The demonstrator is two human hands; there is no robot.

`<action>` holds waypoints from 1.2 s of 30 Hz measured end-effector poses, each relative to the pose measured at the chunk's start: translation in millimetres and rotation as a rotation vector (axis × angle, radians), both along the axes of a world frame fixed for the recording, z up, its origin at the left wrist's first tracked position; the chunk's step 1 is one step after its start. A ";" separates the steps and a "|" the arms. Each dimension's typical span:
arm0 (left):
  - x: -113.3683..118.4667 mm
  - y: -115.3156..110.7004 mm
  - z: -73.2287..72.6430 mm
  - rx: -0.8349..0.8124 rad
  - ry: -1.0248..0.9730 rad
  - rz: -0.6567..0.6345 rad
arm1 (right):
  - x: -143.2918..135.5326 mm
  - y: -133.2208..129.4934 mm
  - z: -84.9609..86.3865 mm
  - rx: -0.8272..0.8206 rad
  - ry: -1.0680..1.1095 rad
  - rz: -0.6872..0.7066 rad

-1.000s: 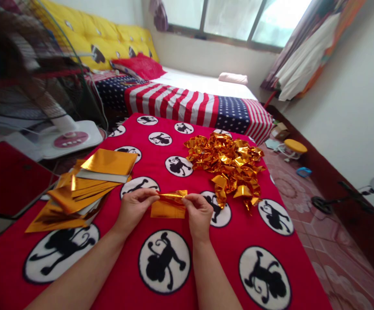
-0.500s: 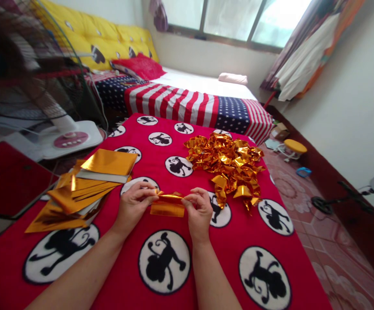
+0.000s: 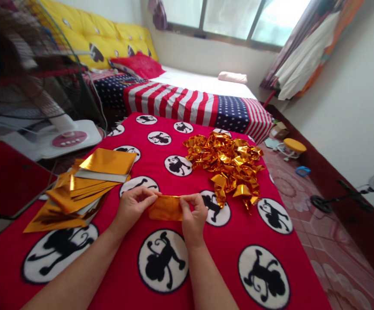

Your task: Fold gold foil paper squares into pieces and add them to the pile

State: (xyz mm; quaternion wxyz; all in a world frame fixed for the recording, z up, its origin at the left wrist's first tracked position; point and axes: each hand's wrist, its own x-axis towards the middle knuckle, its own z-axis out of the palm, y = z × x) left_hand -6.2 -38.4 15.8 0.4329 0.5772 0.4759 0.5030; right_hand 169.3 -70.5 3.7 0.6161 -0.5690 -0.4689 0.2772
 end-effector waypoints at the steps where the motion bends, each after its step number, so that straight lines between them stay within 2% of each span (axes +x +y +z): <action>1: 0.2 0.2 0.2 -0.019 -0.035 -0.011 | -1.0 -0.3 0.5 0.008 -0.007 -0.009; 11: 3.6 1.7 -2.4 -0.258 -0.452 -0.093 | -8.7 -4.3 1.7 0.072 -0.068 -0.061; 18: 4.6 6.1 -10.2 -0.186 -0.334 -0.011 | -11.7 -4.4 -4.1 0.045 -0.036 -0.062; 25: 3.5 6.0 -10.4 -0.061 -0.074 0.022 | -13.5 -4.5 -4.7 0.037 -0.084 -0.095; 31: 8.3 4.5 -10.1 -0.081 -0.222 -0.066 | -14.2 -4.1 -4.5 0.026 -0.072 -0.123; 36: 5.5 7.5 -15.0 -0.158 -0.307 -0.034 | -16.0 -4.4 -5.6 0.014 -0.006 -0.083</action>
